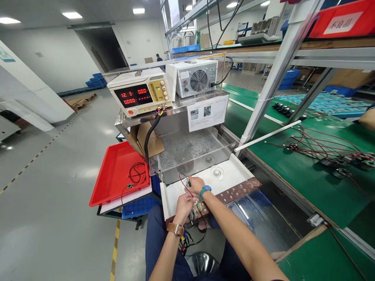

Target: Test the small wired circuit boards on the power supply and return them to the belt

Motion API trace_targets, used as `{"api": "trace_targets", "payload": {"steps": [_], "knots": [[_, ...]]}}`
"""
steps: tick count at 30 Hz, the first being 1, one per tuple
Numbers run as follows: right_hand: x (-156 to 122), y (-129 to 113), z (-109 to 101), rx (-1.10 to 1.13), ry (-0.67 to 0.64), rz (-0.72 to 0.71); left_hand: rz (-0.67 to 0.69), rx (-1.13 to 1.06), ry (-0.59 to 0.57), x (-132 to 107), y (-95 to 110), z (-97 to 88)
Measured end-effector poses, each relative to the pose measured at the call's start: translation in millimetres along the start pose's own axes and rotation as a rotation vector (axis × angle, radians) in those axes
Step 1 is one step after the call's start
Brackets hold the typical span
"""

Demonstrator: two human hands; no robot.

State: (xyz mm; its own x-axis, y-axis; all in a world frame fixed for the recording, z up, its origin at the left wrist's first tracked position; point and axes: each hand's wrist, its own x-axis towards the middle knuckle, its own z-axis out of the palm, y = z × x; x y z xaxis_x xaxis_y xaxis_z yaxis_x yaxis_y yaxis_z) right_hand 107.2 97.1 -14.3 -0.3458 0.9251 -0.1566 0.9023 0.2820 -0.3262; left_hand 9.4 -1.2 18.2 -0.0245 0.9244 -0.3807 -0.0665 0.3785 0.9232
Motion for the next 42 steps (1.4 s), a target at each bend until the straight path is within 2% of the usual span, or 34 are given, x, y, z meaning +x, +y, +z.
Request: {"api": "trace_targets", "payload": {"steps": [18,28,42], "knots": [[1.1,1.3,3.0,-0.001,0.010,0.000,-0.045,0.019,-0.046,3.7,3.0,0.4],[-2.7,-2.1,-4.2,0.013,0.003,0.009,0.001,0.008,-0.058,1.8,-1.8,0.3],[-5.6,-6.5,-2.1,0.036,0.046,0.003,0.037,0.024,-0.051,-0.9,0.9,0.0]]}}
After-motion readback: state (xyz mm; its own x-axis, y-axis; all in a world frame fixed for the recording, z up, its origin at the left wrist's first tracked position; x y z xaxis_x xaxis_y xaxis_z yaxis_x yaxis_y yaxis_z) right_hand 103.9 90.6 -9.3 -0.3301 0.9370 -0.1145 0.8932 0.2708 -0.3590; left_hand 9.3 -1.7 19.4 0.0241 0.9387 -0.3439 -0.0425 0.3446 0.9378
